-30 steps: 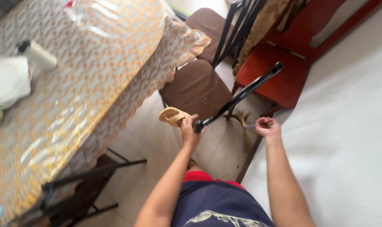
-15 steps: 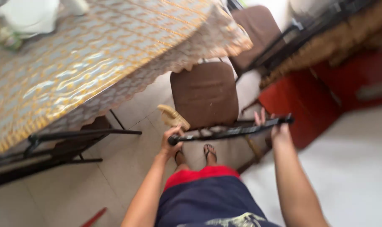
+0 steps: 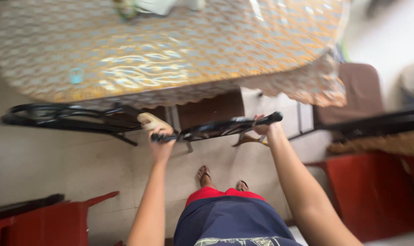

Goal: The person sweeps the tiled floor using a broom, moving chairs aside to reach under the table and around furniture, and picks up a small mat.

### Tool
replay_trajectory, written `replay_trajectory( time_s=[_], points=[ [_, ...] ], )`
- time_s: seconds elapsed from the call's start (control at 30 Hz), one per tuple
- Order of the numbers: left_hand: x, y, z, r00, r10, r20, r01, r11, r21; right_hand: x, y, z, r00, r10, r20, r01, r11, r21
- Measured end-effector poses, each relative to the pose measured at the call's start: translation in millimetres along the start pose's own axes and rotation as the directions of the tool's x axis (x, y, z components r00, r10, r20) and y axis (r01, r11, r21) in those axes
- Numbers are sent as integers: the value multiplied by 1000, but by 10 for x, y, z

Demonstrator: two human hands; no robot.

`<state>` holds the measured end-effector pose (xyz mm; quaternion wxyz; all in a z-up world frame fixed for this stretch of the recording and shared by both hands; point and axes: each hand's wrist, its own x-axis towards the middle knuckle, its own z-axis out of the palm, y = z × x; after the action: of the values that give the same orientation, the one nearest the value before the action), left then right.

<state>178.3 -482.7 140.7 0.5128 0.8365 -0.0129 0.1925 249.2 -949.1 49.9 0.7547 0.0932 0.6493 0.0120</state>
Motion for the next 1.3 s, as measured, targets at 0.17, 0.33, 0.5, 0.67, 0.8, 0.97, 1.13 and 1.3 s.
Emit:
replay_trajectory(
  time_s=[0.17, 0.33, 0.5, 0.67, 0.8, 0.97, 1.13, 1.3],
  points=[
    [469, -275, 135, 908, -131, -397, 183, 978, 97, 212, 541, 817, 990, 70, 119, -43, 976, -214],
    [781, -594, 159, 825, -195, -530, 371, 895, 247, 380, 933, 1140, 911, 284, 298, -295, 956, -8],
    [1075, -750, 262, 828, -277, -488, 450, 847, 282, 437, 1059, 1528, 977, -9, 213, 104, 893, -438],
    [1038, -520, 338, 871, -325, -368, 183, 911, -369, 455, 757, 1354, 951, 172, 257, -37, 889, -457],
    [509, -409, 581, 824, -59, -563, 95, 995, 34, 499, 397, 357, 964, 60, 261, 36, 937, -348],
    [-166, -540, 1498, 715, -629, -304, 477, 757, -445, 149, -600, -704, 872, 210, 442, -148, 974, -172],
    [-712, -1, 3042, 775, -533, 341, 618, 752, -229, -200, -1475, -1412, 822, 363, 439, -359, 928, -97],
    [-912, 1419, 4656, 772, -17, 635, 140, 980, -143, -346, -2409, -1815, 840, 226, 493, -394, 879, 269]
  ],
)
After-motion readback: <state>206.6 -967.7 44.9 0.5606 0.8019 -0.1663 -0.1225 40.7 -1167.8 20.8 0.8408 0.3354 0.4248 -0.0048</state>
